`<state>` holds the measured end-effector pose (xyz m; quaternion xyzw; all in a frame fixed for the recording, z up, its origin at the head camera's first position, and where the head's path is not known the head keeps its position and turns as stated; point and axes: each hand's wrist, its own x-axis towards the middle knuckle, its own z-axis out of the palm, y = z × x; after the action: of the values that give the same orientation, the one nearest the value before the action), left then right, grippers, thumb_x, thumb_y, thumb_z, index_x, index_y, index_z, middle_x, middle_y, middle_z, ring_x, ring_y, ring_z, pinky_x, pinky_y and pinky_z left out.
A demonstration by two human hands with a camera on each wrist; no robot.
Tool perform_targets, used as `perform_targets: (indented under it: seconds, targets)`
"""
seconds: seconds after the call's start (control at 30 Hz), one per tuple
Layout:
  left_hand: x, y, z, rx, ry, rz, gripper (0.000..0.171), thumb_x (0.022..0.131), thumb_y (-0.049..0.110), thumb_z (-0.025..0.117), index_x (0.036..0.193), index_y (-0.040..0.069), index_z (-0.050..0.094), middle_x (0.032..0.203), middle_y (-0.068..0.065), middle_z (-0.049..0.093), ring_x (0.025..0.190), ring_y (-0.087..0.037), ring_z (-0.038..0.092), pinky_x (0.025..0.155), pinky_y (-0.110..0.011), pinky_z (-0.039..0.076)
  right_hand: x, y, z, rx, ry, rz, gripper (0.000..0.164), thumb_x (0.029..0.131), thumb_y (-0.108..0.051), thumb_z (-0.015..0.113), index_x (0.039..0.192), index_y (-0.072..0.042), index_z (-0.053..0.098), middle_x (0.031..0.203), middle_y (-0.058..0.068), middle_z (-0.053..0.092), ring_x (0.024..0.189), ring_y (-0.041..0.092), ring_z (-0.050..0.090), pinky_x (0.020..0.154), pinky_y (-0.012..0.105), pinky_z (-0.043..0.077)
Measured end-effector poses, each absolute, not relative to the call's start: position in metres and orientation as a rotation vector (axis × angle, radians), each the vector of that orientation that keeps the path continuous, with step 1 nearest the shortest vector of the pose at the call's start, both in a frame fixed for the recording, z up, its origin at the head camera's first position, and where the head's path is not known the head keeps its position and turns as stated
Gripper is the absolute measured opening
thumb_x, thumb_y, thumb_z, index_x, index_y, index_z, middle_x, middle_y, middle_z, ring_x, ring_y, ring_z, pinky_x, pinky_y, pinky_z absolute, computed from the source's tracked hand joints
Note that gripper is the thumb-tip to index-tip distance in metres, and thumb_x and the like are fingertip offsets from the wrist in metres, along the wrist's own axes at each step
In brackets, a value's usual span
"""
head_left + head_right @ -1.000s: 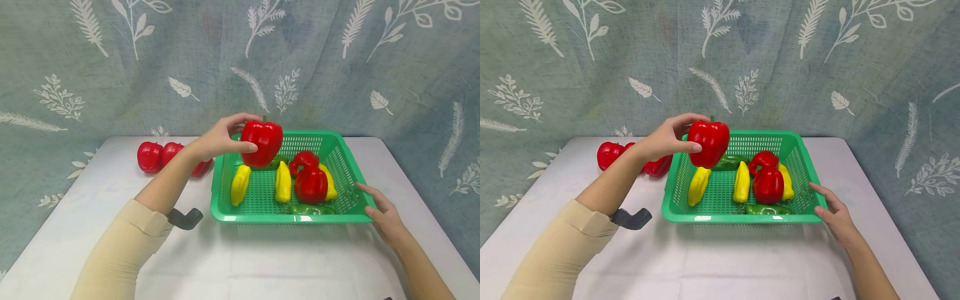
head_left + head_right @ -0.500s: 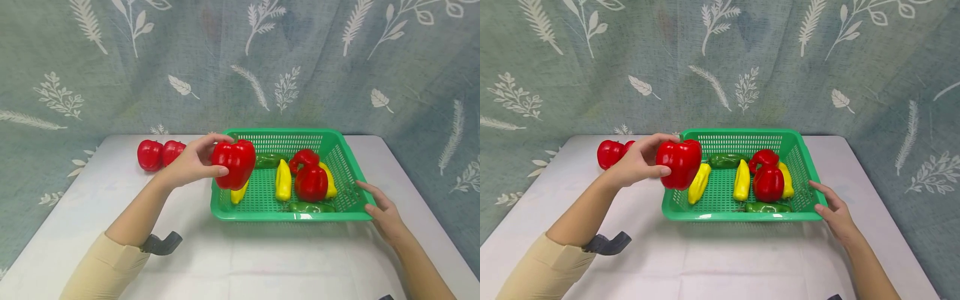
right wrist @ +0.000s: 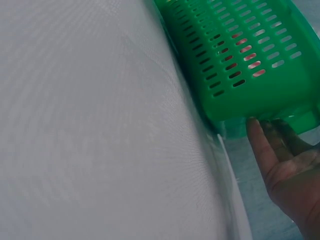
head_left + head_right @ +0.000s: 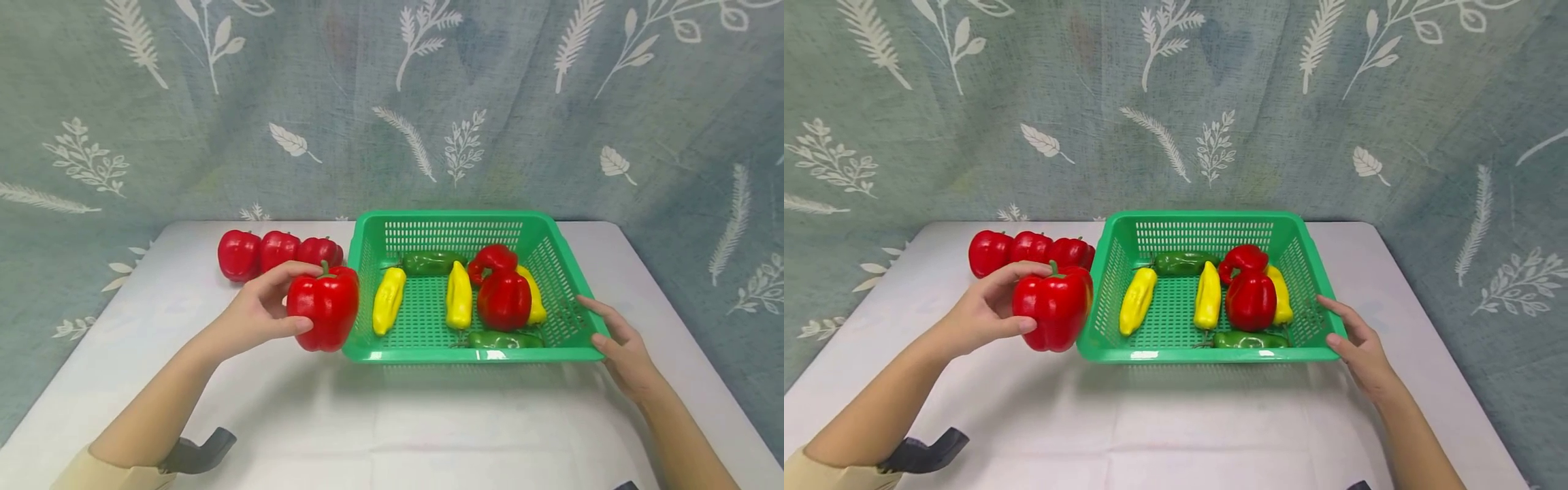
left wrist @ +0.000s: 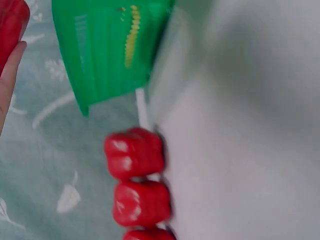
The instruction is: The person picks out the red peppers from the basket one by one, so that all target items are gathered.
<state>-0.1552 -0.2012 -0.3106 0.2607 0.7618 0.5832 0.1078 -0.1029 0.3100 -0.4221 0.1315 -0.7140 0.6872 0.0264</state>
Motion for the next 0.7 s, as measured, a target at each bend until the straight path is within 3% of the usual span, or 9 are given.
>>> perform_targets:
  seconds: [0.3,0.53,0.7]
  targets:
    - [-0.151,-0.237,-0.327,0.645,2.384,1.579,0.057,0.078,0.004,0.072,0.129,0.012,0.048,0.119,0.0,0.052,0.101,-0.015,0.06,0.071,-0.034,0.058,-0.103,0.309,-0.423,0.409,-2.206,2.134,0.049,0.097,-0.003,0.04,0.144,-0.016,0.039,0.141,-0.011,0.035,0.116,0.0,0.048,0.084,0.015,0.049]
    - [-0.164,-0.25,-0.346,0.652,2.438,1.483,0.054,0.08,0.008,0.072,0.129,0.01,0.049,0.12,0.001,0.052,0.105,-0.012,0.056,0.072,-0.034,0.057,-0.101,0.31,-0.423,0.368,-2.226,2.119,0.049,0.097,-0.004,0.041,0.144,-0.018,0.039,0.14,-0.012,0.035,0.115,0.0,0.048,0.083,0.014,0.049]
    - [-0.179,-0.254,-0.363,0.608,2.406,1.419,0.057,0.08,0.012,0.073,0.132,0.011,0.048,0.125,-0.007,0.05,0.109,-0.021,0.054,0.074,-0.034,0.057,-0.101,0.31,-0.423,0.417,-2.219,2.117,0.049,0.097,-0.004,0.04,0.145,-0.015,0.037,0.143,-0.011,0.033,0.119,0.001,0.045,0.086,0.014,0.047]
